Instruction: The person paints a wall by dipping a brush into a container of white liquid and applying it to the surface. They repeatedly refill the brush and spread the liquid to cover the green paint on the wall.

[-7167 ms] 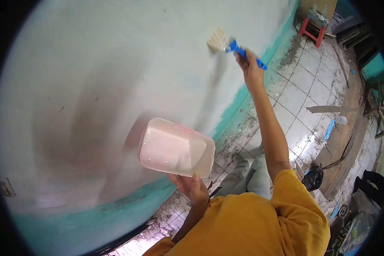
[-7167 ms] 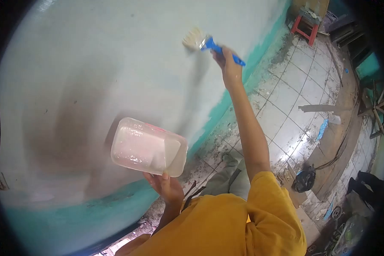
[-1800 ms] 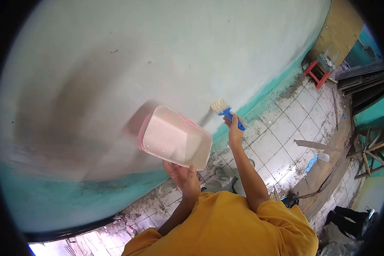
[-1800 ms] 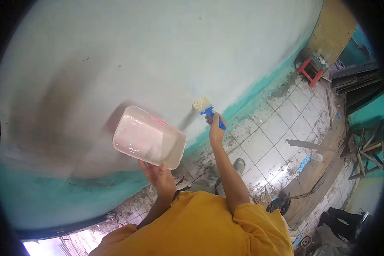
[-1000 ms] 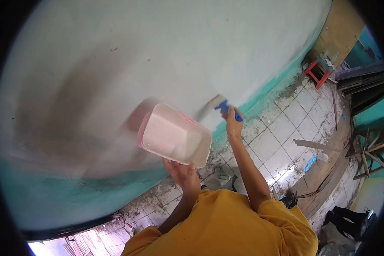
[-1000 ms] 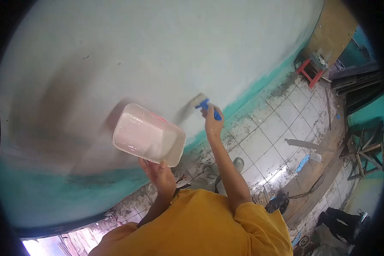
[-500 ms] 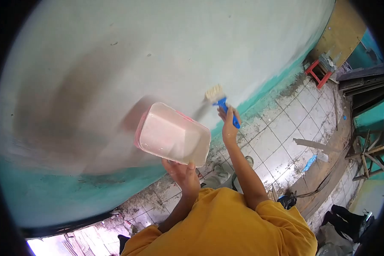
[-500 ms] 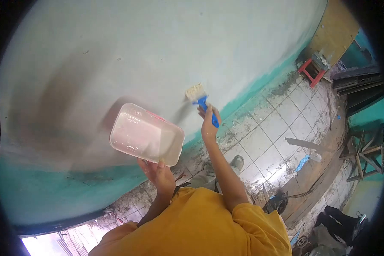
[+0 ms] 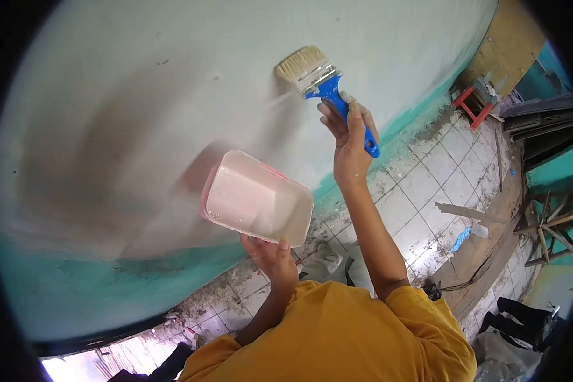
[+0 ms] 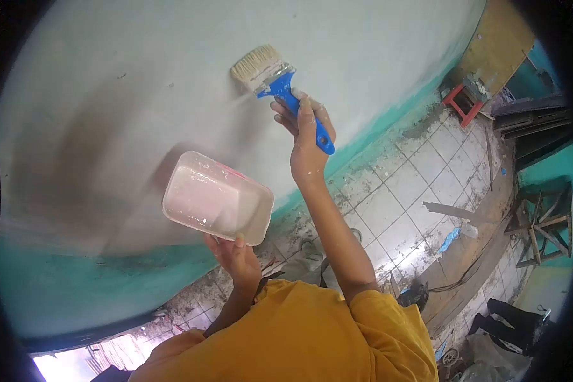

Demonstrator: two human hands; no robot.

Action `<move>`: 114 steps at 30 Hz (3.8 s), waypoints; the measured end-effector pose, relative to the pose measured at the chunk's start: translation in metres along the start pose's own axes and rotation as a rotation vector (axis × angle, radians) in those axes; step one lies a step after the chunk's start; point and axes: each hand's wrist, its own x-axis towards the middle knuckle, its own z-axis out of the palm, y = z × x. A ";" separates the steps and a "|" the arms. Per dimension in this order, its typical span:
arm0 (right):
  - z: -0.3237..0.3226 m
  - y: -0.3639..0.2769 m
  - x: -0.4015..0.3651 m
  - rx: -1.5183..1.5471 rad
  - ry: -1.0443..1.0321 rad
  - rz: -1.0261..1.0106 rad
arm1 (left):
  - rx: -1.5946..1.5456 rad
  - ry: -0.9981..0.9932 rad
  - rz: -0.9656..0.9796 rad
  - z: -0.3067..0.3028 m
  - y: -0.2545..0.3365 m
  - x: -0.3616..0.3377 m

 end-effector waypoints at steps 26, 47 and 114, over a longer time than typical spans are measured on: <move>-0.087 0.104 -0.029 -0.007 0.139 0.183 | 0.011 0.047 0.005 0.008 0.010 -0.006; -0.118 0.123 -0.020 -0.088 0.241 0.188 | -0.026 0.054 0.005 0.000 0.009 -0.005; -0.214 0.196 -0.042 -0.294 0.307 0.400 | 0.104 0.084 0.004 -0.031 -0.010 -0.001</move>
